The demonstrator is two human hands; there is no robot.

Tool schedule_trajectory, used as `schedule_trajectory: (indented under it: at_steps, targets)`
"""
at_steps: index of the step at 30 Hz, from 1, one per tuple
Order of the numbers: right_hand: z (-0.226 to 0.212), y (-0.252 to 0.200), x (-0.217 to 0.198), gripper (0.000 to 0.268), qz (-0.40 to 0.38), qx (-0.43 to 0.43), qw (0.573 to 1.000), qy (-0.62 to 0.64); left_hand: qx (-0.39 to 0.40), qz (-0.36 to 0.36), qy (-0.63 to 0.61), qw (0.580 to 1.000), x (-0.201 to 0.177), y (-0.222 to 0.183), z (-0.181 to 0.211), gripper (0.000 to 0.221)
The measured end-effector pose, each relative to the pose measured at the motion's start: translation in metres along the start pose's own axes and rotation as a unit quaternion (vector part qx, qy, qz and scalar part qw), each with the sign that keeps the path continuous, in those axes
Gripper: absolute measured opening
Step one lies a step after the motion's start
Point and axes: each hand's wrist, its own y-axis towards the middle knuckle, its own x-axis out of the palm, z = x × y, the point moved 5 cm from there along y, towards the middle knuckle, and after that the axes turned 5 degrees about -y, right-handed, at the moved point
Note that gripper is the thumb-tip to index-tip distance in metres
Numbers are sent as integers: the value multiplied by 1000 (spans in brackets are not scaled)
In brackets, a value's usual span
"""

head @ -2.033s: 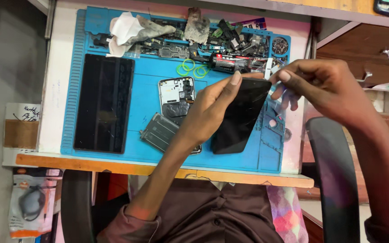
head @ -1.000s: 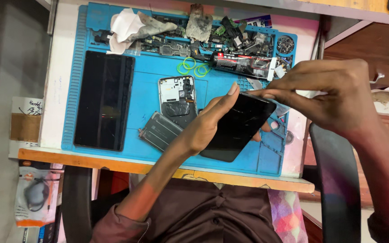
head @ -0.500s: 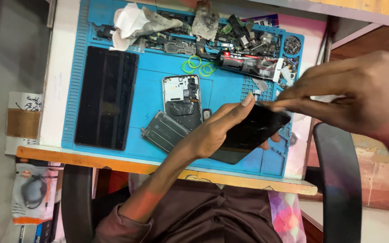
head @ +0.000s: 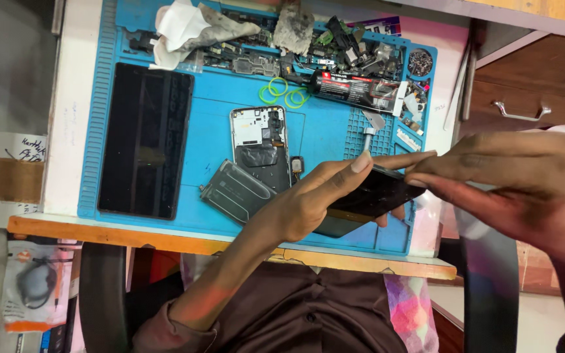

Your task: The person prying open a phone casing by hand, removes the battery and internal components using a screwdriver, and applies a protective film to a screen.

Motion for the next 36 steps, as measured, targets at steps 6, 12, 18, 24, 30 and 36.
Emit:
schedule_trajectory:
  at_steps: [6,12,18,24,30,36]
  targets:
    - [-19,15,-7,12,-49,-42,998,-2,-4,-6,-13,1000,4,0,3,78]
    - [-22,28,-3,14,-59,-35,997,31,-7,1,-10,1000,1,-5,1,83]
    - [-12,31,-2,12,-153,66,986,16,-14,5,4,1000,0,-7,-5,83]
    - [-21,23,-3,16,-84,38,995,34,-6,-6,-7,1000,1,-9,-6,82]
    - [-43,26,-10,14,-26,-44,999,6,3,-14,-21,1000,3,-9,-1,80]
    - [-47,33,-10,15,-45,-64,997,-19,-6,-36,6,999,7,-4,-4,85]
